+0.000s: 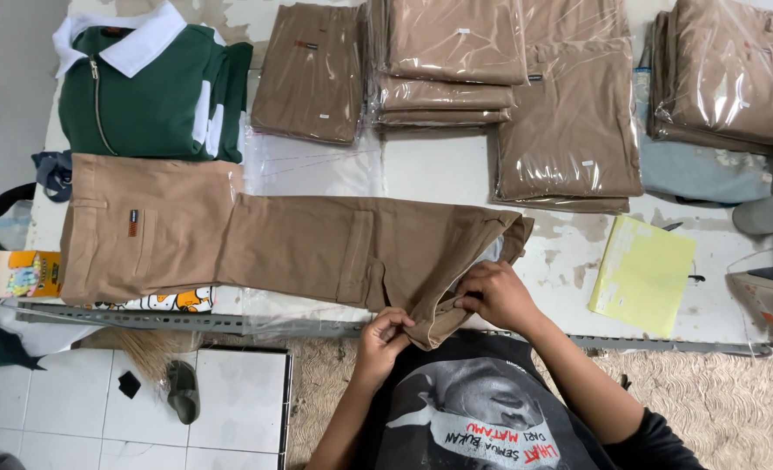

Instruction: Folding brown trousers and placing them into plastic bags for packaging at a work station.

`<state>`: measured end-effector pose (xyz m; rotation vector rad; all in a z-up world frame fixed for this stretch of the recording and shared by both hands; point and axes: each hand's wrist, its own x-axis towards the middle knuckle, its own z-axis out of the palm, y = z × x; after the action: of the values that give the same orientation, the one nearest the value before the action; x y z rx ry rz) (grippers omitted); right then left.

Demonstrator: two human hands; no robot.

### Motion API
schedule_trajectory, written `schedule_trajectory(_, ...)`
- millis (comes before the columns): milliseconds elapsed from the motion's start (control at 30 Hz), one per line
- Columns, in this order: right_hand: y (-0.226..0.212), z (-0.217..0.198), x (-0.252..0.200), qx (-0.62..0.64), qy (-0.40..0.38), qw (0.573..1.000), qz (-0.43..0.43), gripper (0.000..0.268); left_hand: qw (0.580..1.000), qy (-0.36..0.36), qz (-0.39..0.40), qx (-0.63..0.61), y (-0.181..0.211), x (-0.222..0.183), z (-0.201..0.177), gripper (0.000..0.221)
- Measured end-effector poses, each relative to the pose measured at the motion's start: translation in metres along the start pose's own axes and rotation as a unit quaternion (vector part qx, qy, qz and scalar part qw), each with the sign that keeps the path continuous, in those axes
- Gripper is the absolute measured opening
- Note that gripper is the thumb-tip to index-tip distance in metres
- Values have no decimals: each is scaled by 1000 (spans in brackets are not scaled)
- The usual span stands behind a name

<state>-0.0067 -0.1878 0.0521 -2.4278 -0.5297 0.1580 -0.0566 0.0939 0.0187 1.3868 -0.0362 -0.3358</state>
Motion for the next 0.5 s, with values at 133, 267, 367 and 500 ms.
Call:
schedule_trajectory(133, -9, -3, 2, 91, -72, 983, 140, 10, 999, 20, 30, 35, 14, -1, 6, 29)
schedule_trajectory(267, 1, 9, 1, 108, -30, 960, 258, 14, 989, 61, -35, 133, 18, -5, 10, 21)
schedule_trajectory(367, 0, 13, -2, 117, -24, 958, 262, 19, 986, 66, -54, 144, 22, -7, 12, 27)
schedule_trajectory(500, -17, 7, 2, 113, -2, 978, 173, 22, 970, 42, 25, 239, 33, -2, 16, 47)
